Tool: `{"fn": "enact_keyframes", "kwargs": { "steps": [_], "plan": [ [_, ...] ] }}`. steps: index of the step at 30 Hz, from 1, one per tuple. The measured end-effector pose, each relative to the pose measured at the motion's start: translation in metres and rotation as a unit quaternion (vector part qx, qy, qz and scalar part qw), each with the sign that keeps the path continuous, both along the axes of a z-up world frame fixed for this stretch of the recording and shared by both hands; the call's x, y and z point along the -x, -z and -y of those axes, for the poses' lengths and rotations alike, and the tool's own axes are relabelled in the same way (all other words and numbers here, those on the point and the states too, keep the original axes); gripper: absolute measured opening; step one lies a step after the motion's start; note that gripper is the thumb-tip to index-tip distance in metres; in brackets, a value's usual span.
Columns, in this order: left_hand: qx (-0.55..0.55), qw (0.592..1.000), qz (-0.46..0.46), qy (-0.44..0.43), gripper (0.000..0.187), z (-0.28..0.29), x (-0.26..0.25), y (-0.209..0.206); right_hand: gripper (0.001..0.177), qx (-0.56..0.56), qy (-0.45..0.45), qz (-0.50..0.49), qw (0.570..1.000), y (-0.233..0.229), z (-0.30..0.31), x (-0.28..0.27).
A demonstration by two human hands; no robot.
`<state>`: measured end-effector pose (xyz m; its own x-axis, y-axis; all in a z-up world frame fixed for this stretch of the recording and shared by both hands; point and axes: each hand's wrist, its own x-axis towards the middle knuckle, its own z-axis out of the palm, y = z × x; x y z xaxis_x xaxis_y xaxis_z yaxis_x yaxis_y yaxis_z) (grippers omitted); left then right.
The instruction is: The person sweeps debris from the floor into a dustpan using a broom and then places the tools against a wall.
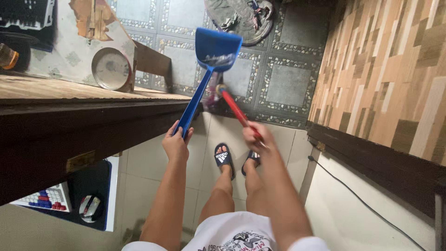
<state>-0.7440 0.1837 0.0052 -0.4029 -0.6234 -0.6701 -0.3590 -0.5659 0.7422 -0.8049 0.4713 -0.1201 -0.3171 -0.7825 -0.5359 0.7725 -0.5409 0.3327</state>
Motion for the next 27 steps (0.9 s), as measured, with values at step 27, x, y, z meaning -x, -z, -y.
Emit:
{"fn": "enact_keyframes", "kwargs": {
  "steps": [27],
  "plan": [
    [-0.023, 0.999, -0.002, -0.049, 0.033, -0.017, 0.023, 0.023, 0.069, -0.449, -0.231, -0.213, 0.837, -0.164, -0.179, 0.017]
  ]
}}
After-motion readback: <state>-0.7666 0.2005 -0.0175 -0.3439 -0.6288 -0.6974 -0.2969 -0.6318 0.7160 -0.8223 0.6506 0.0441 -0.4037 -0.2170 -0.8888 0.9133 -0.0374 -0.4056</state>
